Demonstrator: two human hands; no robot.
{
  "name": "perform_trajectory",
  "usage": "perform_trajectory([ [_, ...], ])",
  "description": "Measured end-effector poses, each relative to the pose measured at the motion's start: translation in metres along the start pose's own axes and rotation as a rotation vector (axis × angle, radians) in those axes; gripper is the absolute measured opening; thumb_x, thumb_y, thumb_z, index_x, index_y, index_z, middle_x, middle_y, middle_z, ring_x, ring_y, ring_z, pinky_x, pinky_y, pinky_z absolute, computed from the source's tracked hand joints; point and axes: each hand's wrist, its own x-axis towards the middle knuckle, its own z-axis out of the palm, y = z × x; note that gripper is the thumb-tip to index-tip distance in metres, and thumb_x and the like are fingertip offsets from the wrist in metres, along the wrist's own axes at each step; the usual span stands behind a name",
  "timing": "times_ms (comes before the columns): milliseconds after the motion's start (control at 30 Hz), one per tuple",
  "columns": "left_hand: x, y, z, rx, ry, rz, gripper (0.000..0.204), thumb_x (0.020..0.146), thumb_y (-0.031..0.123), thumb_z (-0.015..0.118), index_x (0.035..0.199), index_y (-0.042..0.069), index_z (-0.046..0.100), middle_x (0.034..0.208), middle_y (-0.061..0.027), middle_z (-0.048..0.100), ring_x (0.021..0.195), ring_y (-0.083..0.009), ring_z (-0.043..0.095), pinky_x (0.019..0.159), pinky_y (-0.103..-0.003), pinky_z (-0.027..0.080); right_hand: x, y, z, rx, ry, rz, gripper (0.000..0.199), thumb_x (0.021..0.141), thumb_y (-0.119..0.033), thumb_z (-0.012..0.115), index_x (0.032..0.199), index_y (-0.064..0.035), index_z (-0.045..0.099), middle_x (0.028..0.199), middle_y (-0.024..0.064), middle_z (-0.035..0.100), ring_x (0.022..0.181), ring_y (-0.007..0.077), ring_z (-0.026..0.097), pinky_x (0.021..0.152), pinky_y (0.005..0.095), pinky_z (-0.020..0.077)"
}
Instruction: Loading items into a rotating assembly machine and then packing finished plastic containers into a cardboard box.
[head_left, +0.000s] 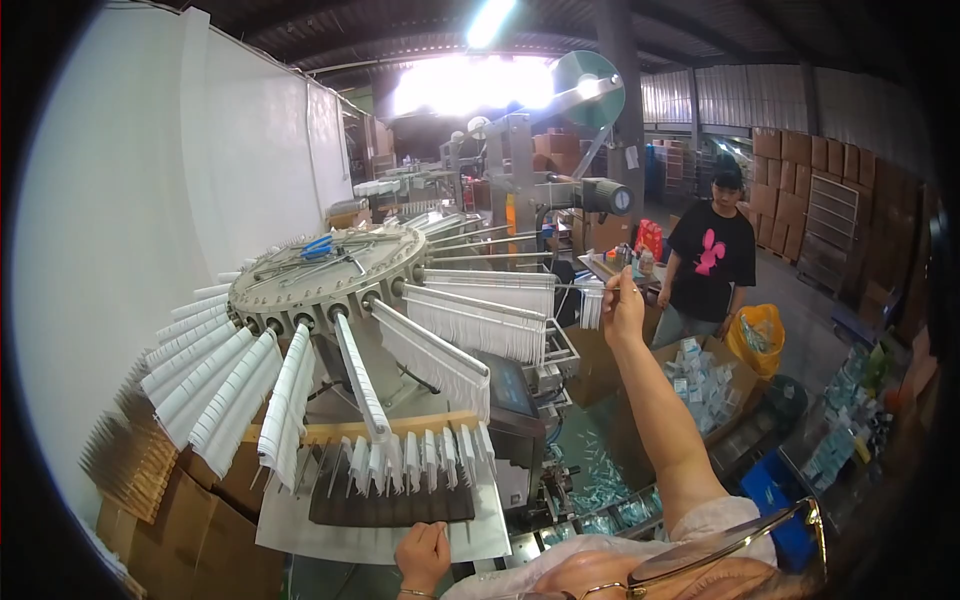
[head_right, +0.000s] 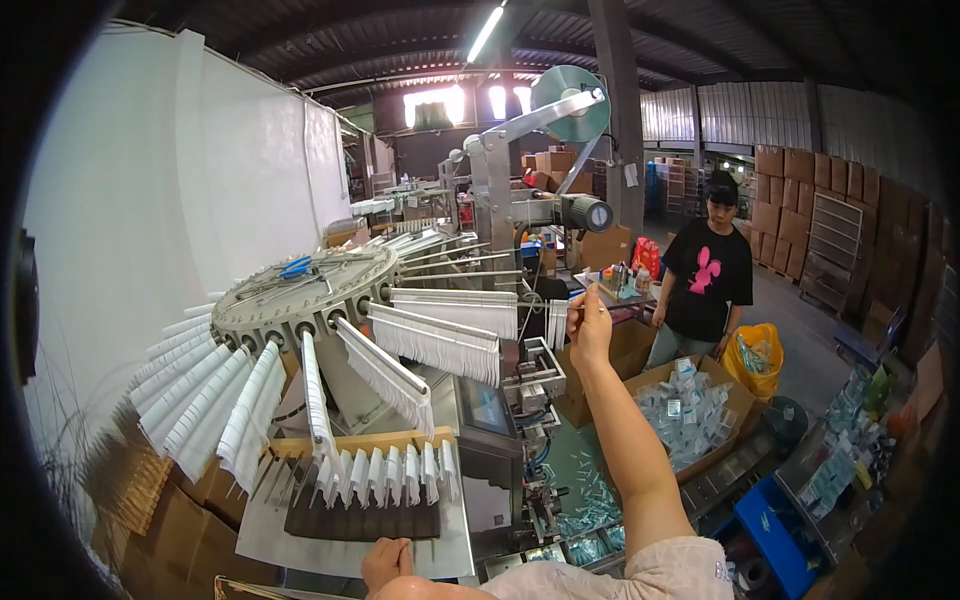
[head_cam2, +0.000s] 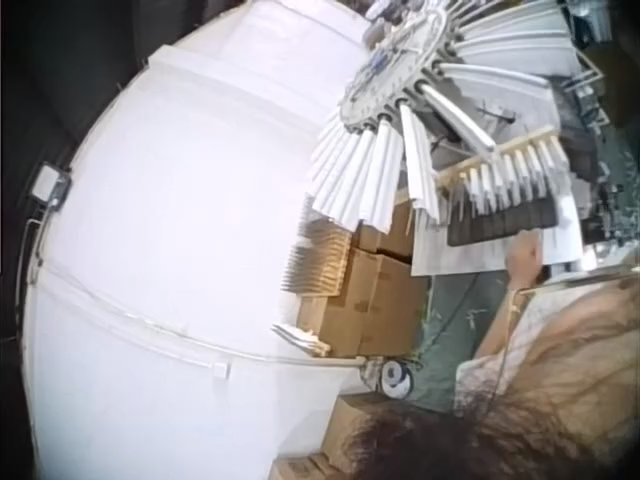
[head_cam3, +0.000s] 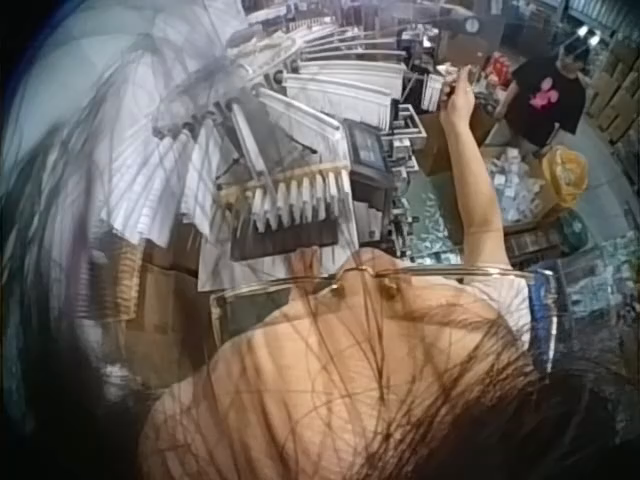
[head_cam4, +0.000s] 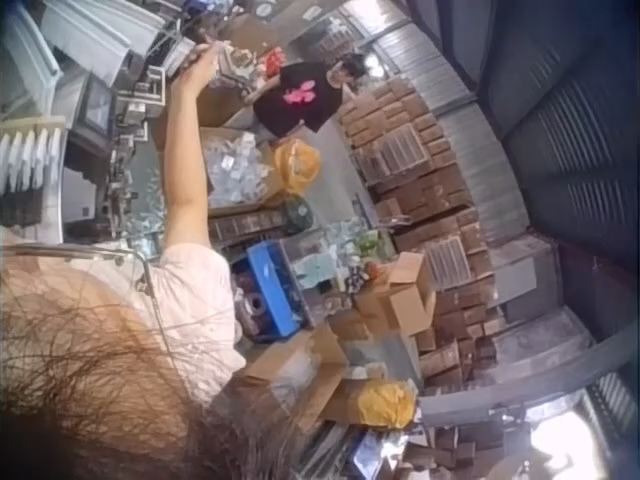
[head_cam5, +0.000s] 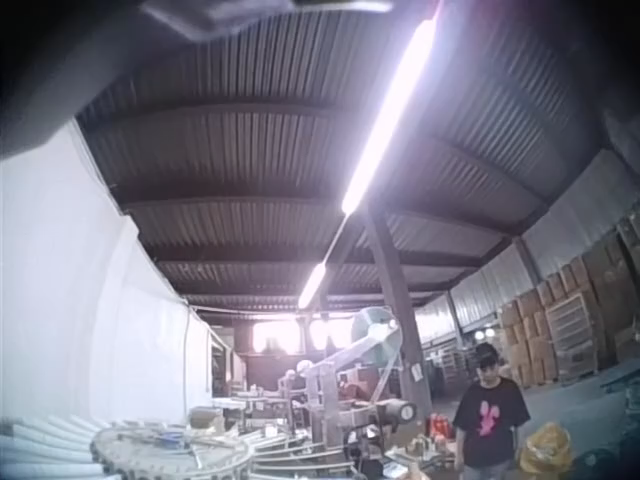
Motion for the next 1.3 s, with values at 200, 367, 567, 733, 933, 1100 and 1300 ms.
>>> perform_trajectory([
  [200, -0.01, -0.018, 0.015, 0.002, -0.008, 0.004, 0.01, 0.067, 0.007, 0.055, 0.075, 0.009, 0.061, 0.065, -0.0058, 0.051, 0.056, -0.0246, 0.053, 0.049, -0.033, 0.042, 0.006, -0.023, -0.032, 0.055, 0.068, -0.023, 0.036, 0.084, -0.042, 0.046, 0.065, -0.0115, 0.047, 0.05, -0.0044, 0.04, 0.041, 0.0047, 0.035, 0.037, 0.0166, 0.0267],
  [367, -0.006, -0.02, 0.02, 0.003, -0.005, 0.01, 0.009, 0.067, 0.007, 0.055, 0.074, 0.008, 0.06, 0.065, -0.0061, 0.052, 0.057, -0.0245, 0.053, 0.049, -0.033, 0.042, 0.01, -0.057, -0.09, 0.163, 0.189, -0.055, 0.035, 0.083, -0.042, 0.048, 0.062, -0.0139, 0.046, 0.049, -0.0062, 0.036, 0.04, 0.002, 0.033, 0.034, 0.014, 0.0238],
  [567, -0.006, -0.03, 0.018, -0.009, -0.06, 0.009, 0.008, 0.068, 0.005, 0.055, 0.074, 0.007, 0.06, 0.065, -0.0068, 0.052, 0.056, -0.0246, 0.053, 0.049, -0.032, 0.042, -0.056, -0.096, -0.186, 0.337, 0.32, -0.082, 0.034, 0.085, -0.037, 0.046, 0.059, -0.0149, 0.044, 0.049, -0.0056, 0.036, 0.038, 0.0039, 0.029, 0.032, 0.0169, 0.0214],
  [733, -0.001, -0.049, -0.017, -0.464, -0.412, -0.183, 0.008, 0.07, 0.005, 0.057, 0.077, 0.006, 0.06, 0.065, -0.0077, 0.052, 0.053, -0.0196, 0.051, 0.049, -0.028, 0.041, -0.205, -0.055, -0.154, 0.236, 0.18, 0.214, 0.033, 0.084, -0.041, 0.043, 0.07, -0.0117, 0.048, 0.057, -0.001, 0.046, 0.047, 0.0088, 0.045, 0.039, 0.0185, 0.0375],
  [933, 0.03, -0.128, -0.076, -0.493, -0.549, 0.043, 0.01, 0.074, 0.007, 0.056, 0.081, 0.003, 0.061, 0.066, -0.009, 0.056, 0.056, -0.0164, 0.054, 0.051, -0.028, 0.041, -0.352, -0.011, -0.05, 0.19, -0.14, 0.253, 0.02, 0.08, -0.024, 0.056, 0.083, -0.0042, 0.053, 0.08, 0.0119, 0.053, 0.066, 0.02, 0.053, 0.056, 0.0283, 0.0467],
  [1100, 0.066, -0.235, -0.061, -0.57, -0.55, -0.151, 0.033, 0.089, 0.034, 0.034, 0.1, 0.005, 0.043, 0.07, -0.0014, 0.048, 0.054, -0.01, 0.042, 0.055, -0.019, 0.034, -0.419, -0.012, 0.067, -0.447, 0.022, -0.21, 0.022, 0.078, -0.017, 0.054, 0.078, 0.0053, 0.056, 0.071, 0.0125, 0.053, 0.055, 0.0181, 0.051, 0.051, 0.0274, 0.043],
  [1300, 0.117, -0.224, -0.029, -1.164, -0.544, -0.339, 0.018, 0.082, 0.017, 0.047, 0.094, 0.004, 0.043, 0.066, -0.0007, 0.042, 0.05, -0.0088, 0.036, 0.046, -0.021, 0.029, -0.462, -0.031, 0.161, -1.013, -0.179, -0.43, 0.015, 0.074, -0.011, 0.05, 0.075, 0.0018, 0.058, 0.066, 0.0108, 0.053, 0.055, 0.0183, 0.05, 0.05, 0.0276, 0.04],
])
